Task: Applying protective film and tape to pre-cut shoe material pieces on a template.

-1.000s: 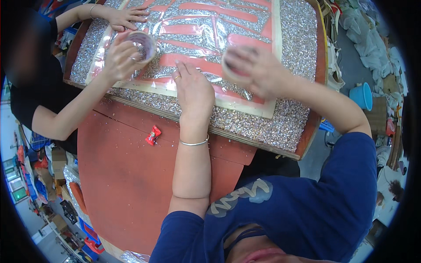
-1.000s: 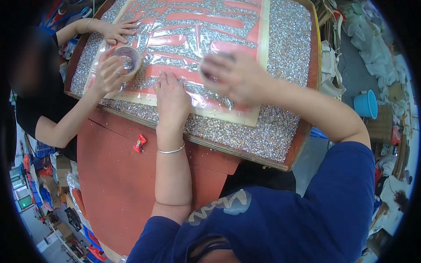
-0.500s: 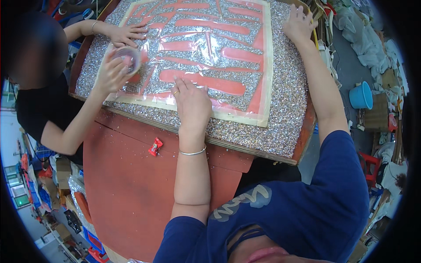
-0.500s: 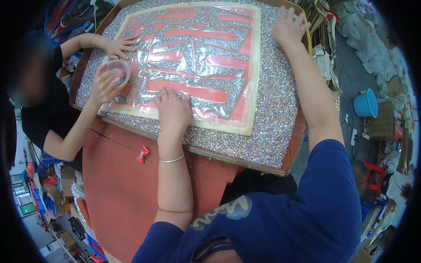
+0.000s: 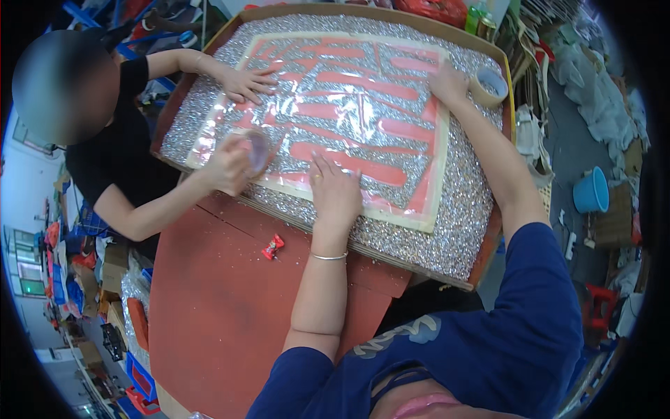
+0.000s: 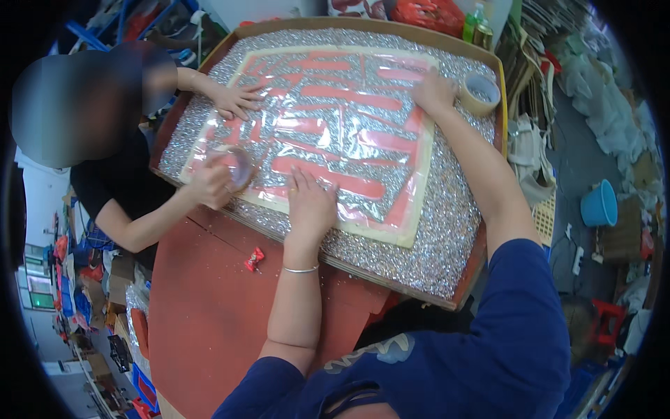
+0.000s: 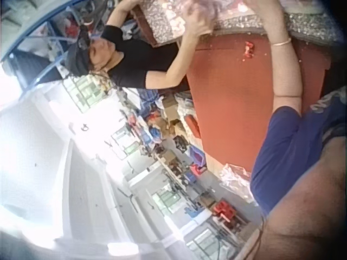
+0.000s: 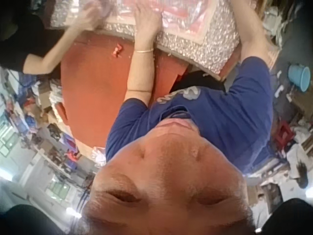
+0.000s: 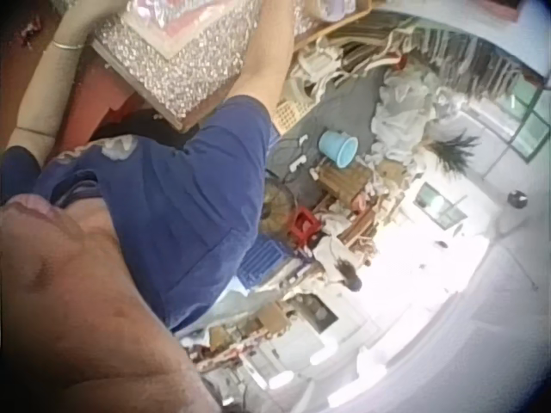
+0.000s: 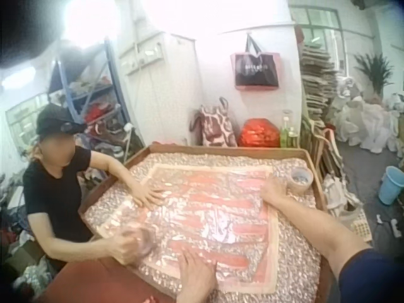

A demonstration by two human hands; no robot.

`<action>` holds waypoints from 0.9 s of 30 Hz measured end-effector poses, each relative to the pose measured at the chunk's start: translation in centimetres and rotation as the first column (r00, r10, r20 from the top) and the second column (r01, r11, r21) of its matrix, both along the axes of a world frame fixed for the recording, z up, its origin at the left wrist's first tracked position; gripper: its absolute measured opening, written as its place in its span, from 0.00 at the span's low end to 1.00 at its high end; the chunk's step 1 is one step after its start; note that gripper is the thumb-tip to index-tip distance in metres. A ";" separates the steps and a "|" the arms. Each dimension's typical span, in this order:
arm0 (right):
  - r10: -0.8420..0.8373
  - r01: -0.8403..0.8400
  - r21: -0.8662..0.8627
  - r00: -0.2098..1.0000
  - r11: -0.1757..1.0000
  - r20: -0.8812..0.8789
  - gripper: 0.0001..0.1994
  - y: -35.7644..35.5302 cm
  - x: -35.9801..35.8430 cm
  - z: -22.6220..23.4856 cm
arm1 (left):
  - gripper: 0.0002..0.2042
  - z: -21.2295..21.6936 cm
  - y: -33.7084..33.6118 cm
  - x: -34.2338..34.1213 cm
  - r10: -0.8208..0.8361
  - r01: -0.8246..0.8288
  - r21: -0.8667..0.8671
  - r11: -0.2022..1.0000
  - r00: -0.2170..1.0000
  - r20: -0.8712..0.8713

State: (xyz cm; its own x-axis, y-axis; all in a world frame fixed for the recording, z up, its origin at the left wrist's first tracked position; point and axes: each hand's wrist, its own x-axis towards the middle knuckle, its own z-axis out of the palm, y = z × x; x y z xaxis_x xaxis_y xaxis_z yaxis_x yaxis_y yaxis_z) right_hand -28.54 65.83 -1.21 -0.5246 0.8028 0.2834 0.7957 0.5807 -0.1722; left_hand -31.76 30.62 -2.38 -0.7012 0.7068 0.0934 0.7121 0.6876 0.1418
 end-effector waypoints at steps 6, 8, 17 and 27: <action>-0.057 -0.447 -0.245 0.393 0.861 -0.918 0.24 3.6 -0.8 -1.2 | 0.39 1.7 0.3 0.5 0.125 -0.117 -0.057 0.991 0.977 0.171; 0.128 -0.496 -0.203 0.555 0.844 -0.822 0.20 2.2 -0.6 -0.6 | 0.40 1.8 -0.5 0.7 0.192 -0.182 -0.072 0.981 0.967 0.169; 0.741 -0.663 0.341 0.638 0.667 -0.209 0.14 -5.8 -0.4 1.3 | 0.50 1.8 0.8 1.7 0.247 -0.249 -0.017 0.968 0.946 0.211; 0.672 -0.666 0.111 0.711 0.738 -0.207 0.16 -2.0 0.2 0.2 | 0.26 2.4 -4.1 7.2 -0.117 -0.051 0.668 0.742 0.972 0.204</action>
State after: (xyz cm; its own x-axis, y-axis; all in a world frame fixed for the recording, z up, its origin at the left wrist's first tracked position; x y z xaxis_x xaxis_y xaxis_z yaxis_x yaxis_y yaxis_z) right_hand -28.38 63.79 -1.05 -0.8429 0.2565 0.4729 0.1401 0.9533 -0.2674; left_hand -24.54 26.56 0.07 -0.7388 0.5453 0.3961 0.6247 0.3333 0.7062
